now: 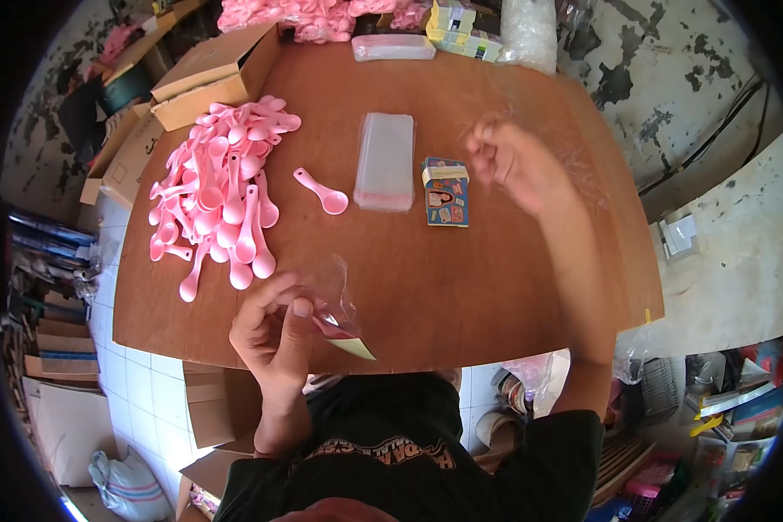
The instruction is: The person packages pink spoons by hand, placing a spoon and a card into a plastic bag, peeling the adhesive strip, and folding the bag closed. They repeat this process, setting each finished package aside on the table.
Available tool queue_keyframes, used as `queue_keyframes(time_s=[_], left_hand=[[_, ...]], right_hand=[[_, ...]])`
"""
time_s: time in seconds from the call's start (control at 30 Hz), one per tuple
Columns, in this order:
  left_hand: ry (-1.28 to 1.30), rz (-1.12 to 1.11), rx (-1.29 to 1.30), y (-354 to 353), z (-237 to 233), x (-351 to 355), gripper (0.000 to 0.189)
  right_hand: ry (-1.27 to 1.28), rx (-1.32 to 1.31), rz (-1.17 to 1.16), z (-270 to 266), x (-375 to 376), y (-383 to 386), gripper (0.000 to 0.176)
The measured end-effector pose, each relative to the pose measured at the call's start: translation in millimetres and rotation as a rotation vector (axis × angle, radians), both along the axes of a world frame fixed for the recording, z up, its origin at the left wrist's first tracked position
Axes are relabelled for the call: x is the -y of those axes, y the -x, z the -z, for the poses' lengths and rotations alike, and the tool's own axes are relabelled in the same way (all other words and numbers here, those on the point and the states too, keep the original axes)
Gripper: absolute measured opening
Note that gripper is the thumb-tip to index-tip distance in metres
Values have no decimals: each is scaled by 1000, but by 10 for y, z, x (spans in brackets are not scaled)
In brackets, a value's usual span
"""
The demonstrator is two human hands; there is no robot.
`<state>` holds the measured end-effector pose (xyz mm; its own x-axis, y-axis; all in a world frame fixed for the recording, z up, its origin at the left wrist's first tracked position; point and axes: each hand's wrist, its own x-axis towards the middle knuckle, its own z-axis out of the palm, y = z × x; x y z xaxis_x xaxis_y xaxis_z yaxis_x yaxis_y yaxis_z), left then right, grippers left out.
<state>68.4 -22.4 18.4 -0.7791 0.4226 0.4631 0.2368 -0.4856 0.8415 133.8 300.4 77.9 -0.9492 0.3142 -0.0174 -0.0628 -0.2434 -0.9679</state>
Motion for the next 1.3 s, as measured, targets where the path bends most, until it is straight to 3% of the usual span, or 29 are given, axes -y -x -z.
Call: queue_keyframes(time_s=[0.07, 0.13, 0.17, 0.23, 0.37, 0.43, 0.47, 0.53, 0.57, 0.63, 0.67, 0.73, 0.87, 0.93, 1.03, 1.1, 1.13, 1.2, 1.23, 1.3], left_hand=[[15, 32, 10, 14, 17, 30, 27], [59, 31, -12, 25, 4, 33, 26], [54, 27, -17, 31, -2, 35, 26], [114, 21, 4, 40, -5, 33, 27], [106, 11, 4, 98, 40, 1, 27], [174, 2, -60, 127, 41, -7, 30], [176, 0, -63, 142, 31, -9, 30], [185, -12, -51, 168, 9, -11, 30], [188, -13, -49, 182, 14, -10, 30], [147, -32, 0, 207, 23, -15, 29], [149, -28, 5, 217, 27, -14, 29], [160, -24, 34, 233, 33, -13, 29], [156, -41, 30, 246, 70, -48, 29], [163, -71, -35, 244, 69, -86, 30], [195, -74, -9, 209, 1, -128, 29], [207, -50, 22, 172, -38, -154, 31], [213, -50, 23, 161, -41, -179, 31], [119, -78, -39, 142, -14, -228, 34], [104, 11, -24, 159, 58, -194, 47], [-26, 7, -37, 176, 53, -187, 54]], right_hand=[[-313, 106, 11, 43, -569, 195, 11], [-700, 322, 203, 218, -1131, 392, 14], [-705, 315, 202, 297, -1313, 460, 14], [-1488, 400, 652, 428, -1573, 609, 13], [-1632, 434, 837, 724, -1824, 916, 11], [-1782, 449, 648, 866, -1845, 1014, 13], [-1779, 446, 650, 966, -1944, 1085, 13], [-1772, 543, 258, 1152, -2256, 1210, 23], [-1770, 543, 254, 1190, -2342, 1196, 23], [-1411, 343, 294, 1105, -2323, 1144, 34], [-1409, 351, 293, 1040, -2297, 1108, 34], [-1561, 270, 517, 741, -2068, 1010, 37], [-1546, 178, 677, 246, -1330, 807, 30], [-1263, -69, 486, 149, -914, 702, 23], [-906, 6, -37, -149, 294, 344, 26], [-947, -199, -265, -193, 876, 187, 28], [-942, -199, -265, -108, 1115, 124, 28], [-645, -77, -209, -5, 1432, 26, 24], [-642, -77, -206, -26, 1451, -10, 24], [-725, -165, -68, -123, 1473, -76, 17]])
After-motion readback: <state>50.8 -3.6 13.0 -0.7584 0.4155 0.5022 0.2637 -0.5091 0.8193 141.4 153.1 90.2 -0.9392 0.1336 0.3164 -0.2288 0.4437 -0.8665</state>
